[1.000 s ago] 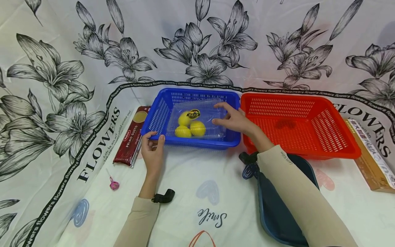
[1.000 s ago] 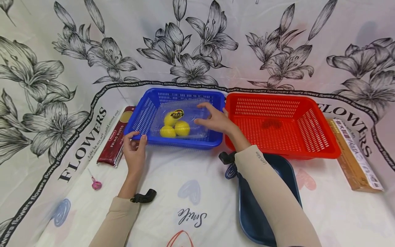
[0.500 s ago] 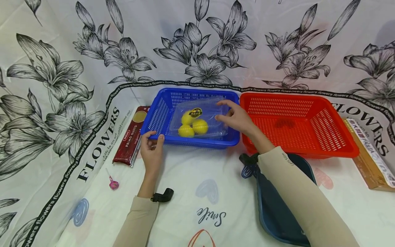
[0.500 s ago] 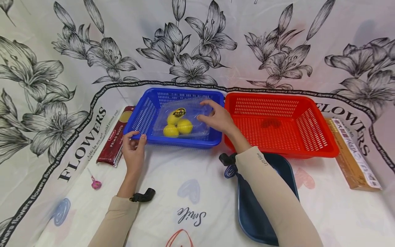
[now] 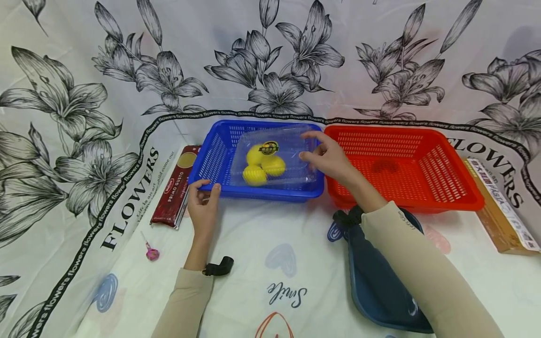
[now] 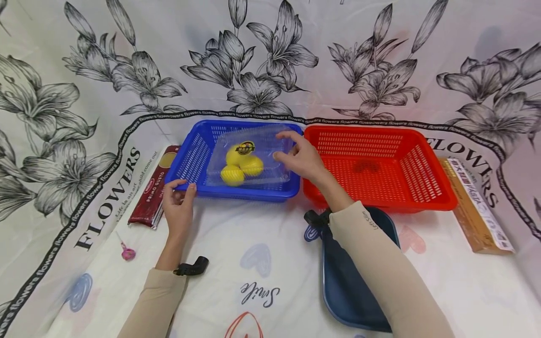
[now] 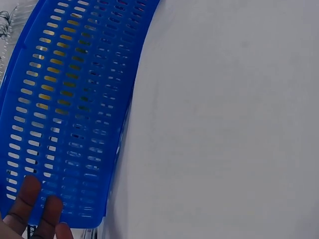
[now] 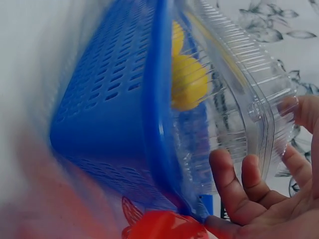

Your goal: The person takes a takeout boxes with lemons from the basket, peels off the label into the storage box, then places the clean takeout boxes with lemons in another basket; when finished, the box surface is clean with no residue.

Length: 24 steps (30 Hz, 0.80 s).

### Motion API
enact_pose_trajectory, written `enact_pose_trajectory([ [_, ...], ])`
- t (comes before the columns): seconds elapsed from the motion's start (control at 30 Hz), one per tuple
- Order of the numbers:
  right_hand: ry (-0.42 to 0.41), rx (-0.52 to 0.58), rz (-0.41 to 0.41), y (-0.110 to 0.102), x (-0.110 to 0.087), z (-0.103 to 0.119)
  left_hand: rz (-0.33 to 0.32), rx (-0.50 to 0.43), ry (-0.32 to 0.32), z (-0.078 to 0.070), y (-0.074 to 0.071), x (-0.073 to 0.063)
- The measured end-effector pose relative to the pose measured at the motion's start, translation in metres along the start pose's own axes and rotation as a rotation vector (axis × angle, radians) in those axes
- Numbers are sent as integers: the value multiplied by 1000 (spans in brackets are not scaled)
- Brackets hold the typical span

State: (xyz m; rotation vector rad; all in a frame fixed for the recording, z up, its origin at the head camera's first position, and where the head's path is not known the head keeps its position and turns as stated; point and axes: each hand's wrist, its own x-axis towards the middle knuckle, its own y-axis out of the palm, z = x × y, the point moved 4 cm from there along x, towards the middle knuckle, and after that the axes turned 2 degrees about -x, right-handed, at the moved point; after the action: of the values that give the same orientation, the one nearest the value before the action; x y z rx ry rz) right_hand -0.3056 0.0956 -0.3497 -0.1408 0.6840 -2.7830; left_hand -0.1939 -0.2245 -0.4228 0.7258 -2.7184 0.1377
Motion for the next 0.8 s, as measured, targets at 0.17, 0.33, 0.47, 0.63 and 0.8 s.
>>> enact_pose_trajectory([
  [0.17,6,76,-8,-11,-10,3,1,-1,7,-2,0,-1],
  [0.33,-18,91,-19,-23,-22,5,6,-10,0,-1,1,0],
  [0.47,-4,74,-38,-33,-35,3,13,-14,1,-1,2,0],
  [0.63,-5,81,-63,-42,-52,2,19,-10,1,0,1,1],
  [0.8,-40,77,-79,-50,-70,3,24,6,15,2,-1,1],
])
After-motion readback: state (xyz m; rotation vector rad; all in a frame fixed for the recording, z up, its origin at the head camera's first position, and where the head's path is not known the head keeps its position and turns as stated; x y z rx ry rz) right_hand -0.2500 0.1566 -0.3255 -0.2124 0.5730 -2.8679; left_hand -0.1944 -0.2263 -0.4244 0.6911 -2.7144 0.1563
